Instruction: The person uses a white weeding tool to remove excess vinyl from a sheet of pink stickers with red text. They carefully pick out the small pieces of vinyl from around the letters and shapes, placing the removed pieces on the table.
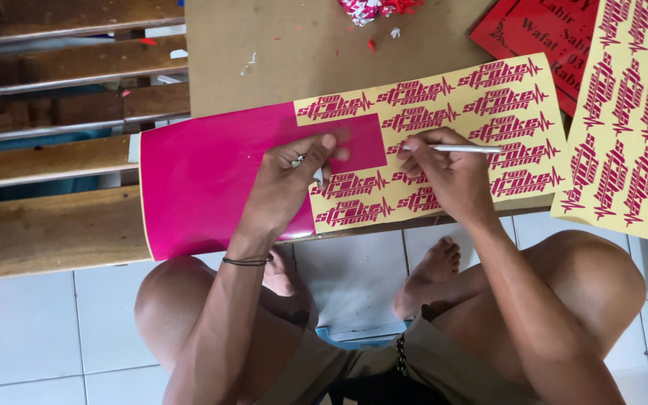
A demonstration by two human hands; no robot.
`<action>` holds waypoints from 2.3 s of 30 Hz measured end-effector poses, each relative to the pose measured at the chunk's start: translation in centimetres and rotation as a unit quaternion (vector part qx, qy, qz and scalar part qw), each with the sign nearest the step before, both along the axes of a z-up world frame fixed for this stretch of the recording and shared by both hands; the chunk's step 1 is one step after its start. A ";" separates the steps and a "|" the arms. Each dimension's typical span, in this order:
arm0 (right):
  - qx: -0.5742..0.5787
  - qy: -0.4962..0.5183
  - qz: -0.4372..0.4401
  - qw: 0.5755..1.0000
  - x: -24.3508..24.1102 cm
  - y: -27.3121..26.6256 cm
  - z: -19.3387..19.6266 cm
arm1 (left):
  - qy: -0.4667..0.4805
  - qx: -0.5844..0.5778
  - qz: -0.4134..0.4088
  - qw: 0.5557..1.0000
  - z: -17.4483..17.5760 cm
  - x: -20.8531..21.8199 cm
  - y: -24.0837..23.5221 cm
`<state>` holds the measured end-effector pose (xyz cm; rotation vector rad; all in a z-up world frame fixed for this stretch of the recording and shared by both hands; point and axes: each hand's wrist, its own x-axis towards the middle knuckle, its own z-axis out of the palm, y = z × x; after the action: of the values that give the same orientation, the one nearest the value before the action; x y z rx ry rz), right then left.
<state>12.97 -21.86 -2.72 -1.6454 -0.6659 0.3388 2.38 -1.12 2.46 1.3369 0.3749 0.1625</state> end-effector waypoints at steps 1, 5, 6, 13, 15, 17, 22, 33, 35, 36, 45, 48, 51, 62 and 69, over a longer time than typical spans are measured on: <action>0.000 0.000 -0.003 1.000 0.1 -0.2 -0.4 | 0.000 0.000 -0.003 1.000 -1.1 0.3 -0.1; -0.013 0.025 -0.003 1.000 0.8 -0.2 -1.4 | -0.008 0.031 -0.022 0.999 -3.1 1.3 -0.3; -0.018 0.039 -0.008 0.999 0.9 -0.4 -1.5 | -0.004 0.044 -0.024 0.999 -3.1 1.5 -0.6; -0.028 0.082 -0.017 0.996 1.1 0.3 -1.1 | -0.050 0.364 -0.025 0.930 -5.1 2.8 -1.4; -0.039 0.068 -0.011 0.997 1.1 0.4 -1.0 | -0.050 0.359 -0.050 0.931 -5.9 3.0 -1.5; -0.047 0.065 -0.010 0.997 1.2 0.2 -1.1 | -0.058 0.404 -0.054 0.911 -6.0 3.4 -1.8; -0.055 0.042 -0.012 0.998 1.4 0.3 -1.2 | -0.059 0.486 -0.054 0.870 -6.6 3.6 -2.3; -0.078 0.025 0.027 0.996 1.3 0.1 -0.6 | -0.048 0.603 -0.055 0.794 -6.4 4.2 -2.8; -0.066 0.024 0.014 0.997 1.2 0.1 -0.7 | -0.052 0.606 -0.051 0.792 -7.1 4.4 -2.8; -0.055 0.021 -0.001 0.998 1.2 0.0 -0.8 | -0.057 0.608 -0.048 0.790 -7.5 4.6 -2.8; -0.013 0.056 -0.021 0.998 1.2 -0.3 -0.7 | -0.061 0.627 -0.072 0.773 -5.5 4.5 -2.9; -0.006 0.070 -0.031 0.997 1.1 -0.2 -0.7 | -0.065 0.643 -0.061 0.761 -7.0 4.9 -2.7; -0.014 0.067 -0.022 0.997 1.3 -0.3 -0.8 | -0.064 0.624 -0.061 0.776 -7.0 4.8 -2.8; -0.003 0.057 -0.024 0.998 1.2 -0.4 -1.1 | -0.080 0.513 -0.065 0.852 -6.4 4.4 -2.1; 0.006 0.060 -0.015 0.998 1.3 -0.4 -1.0 | -0.026 0.449 -0.055 0.891 -4.9 4.0 -2.4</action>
<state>14.25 -22.28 -3.75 -1.6078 -0.5514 0.4090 6.42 -3.55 -2.49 2.2609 0.1659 0.2961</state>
